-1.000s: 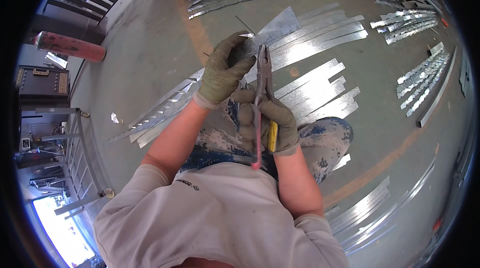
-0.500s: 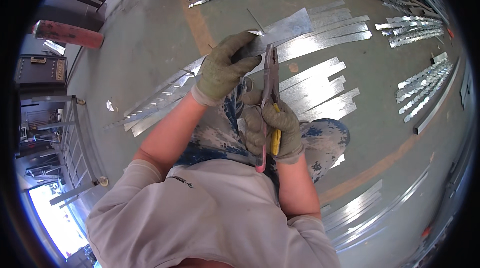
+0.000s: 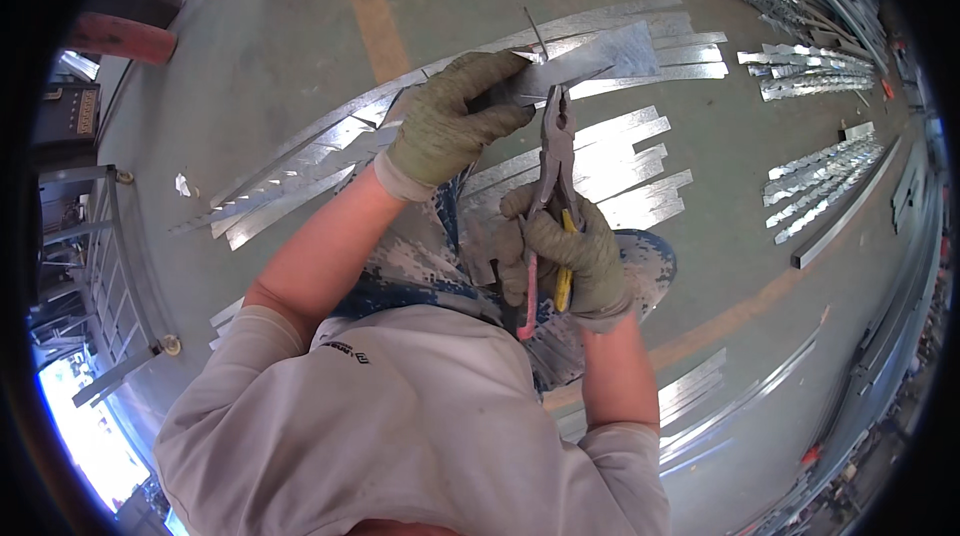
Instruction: The person sits on the floor and uses tin snips to cut a long metal strip into smaller segments. The person repeatedly positions the snips, cuts, and drops the resulting pieces onto a growing pile on the floor.
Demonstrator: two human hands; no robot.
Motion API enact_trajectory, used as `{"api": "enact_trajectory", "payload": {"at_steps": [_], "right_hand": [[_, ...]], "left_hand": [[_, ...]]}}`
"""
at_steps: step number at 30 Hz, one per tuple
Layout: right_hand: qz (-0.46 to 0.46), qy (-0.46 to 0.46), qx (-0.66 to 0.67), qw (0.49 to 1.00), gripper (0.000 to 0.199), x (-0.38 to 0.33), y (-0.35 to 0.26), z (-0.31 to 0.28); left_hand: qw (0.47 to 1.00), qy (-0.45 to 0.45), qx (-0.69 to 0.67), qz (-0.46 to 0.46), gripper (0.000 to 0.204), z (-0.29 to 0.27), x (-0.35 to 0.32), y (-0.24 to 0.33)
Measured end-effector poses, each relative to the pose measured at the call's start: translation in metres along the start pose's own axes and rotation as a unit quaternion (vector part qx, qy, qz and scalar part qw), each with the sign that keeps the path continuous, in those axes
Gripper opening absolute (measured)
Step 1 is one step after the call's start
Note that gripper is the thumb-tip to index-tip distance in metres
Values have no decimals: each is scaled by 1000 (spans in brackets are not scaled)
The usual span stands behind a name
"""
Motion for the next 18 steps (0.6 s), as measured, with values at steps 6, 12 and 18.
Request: {"api": "enact_trajectory", "payload": {"at_steps": [6, 12, 18], "right_hand": [[53, 64, -175, 981, 36, -9, -30, -16], [91, 114, -381, 913, 31, -11, -63, -15], [75, 145, -385, 908, 31, -12, -67, -9]], "left_hand": [[998, -3, 57, 26, 55, 3, 3, 11], [999, -20, 22, -13, 56, 15, 10, -4], [998, -41, 28, -37, 56, 20, 15, -7]]}}
Point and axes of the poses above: each hand's wrist, its own x-axis towards the middle knuckle, its own z-axis out of the palm, y = z × x, the point moved 5 cm from there along x, towards the middle knuckle, and after that the axes turned 2 degrees about -x, right-handed, at the moved point
